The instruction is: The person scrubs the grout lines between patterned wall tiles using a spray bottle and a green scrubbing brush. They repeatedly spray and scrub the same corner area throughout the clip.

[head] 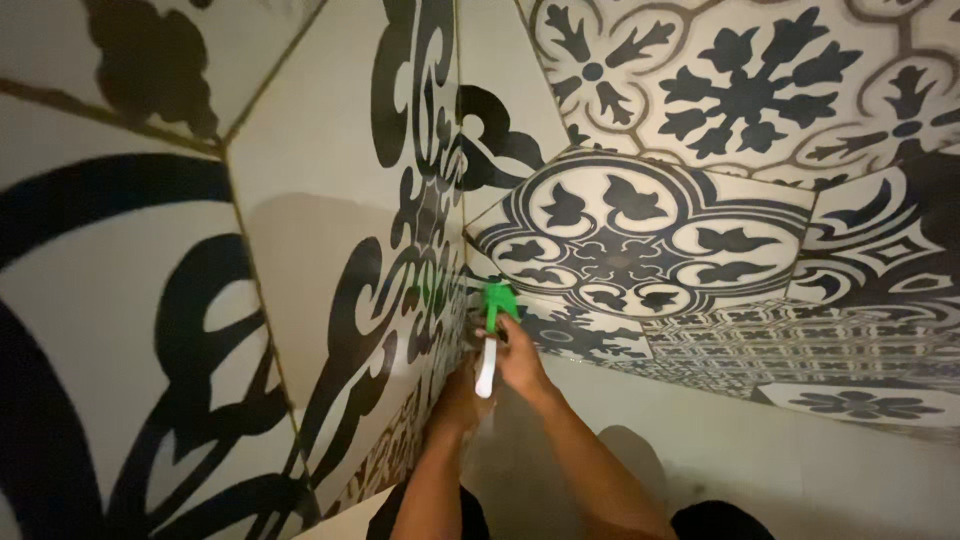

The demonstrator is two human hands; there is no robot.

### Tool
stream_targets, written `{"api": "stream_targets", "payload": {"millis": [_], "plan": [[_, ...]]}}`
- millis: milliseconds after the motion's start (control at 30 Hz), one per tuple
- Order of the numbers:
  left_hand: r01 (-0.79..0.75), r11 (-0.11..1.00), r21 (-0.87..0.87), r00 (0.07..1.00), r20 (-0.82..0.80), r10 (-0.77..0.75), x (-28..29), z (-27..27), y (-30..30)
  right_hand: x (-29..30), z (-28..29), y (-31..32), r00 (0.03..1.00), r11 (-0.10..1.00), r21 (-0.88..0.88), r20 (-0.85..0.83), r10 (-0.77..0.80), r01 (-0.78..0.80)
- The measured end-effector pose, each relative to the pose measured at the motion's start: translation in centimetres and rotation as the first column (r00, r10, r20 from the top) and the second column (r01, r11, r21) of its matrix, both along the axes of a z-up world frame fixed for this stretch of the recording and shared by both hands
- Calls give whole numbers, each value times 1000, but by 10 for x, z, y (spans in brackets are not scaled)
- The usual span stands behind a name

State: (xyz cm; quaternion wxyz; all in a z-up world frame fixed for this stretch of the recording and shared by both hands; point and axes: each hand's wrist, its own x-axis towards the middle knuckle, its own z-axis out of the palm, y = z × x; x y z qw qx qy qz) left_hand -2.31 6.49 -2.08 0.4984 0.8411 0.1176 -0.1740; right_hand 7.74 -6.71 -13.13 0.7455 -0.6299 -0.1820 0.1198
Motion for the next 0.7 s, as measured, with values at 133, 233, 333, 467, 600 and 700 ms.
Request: {"api": "stream_targets", "payload": {"millis": [133, 233, 333, 467, 600, 700], "plan": [[-25, 994, -104, 999, 34, 29, -1, -6, 5, -6, 44, 17, 999, 990, -140, 32, -20, 24], [57, 993, -99, 998, 24, -55, -11, -12, 1, -1, 4, 10, 989, 980, -200, 143, 37, -8], [291, 949, -124, 948, -97, -304, -14, -14, 0, 5, -24, 2, 868, 944, 318, -490, 81, 92], [380, 920, -91, 907, -160, -390, -10, 28, -1, 0, 43, 7, 998, 867, -497, -21, -67, 47], [398, 875, -275, 914, 31, -406, -7, 31, -4, 12, 42, 14, 987, 921, -377, 155, -39, 95], [416, 842, -342, 897, 6, -441, -2, 59, -5, 5, 61, 5, 999, 821, -571, -28, -31, 9]]}}
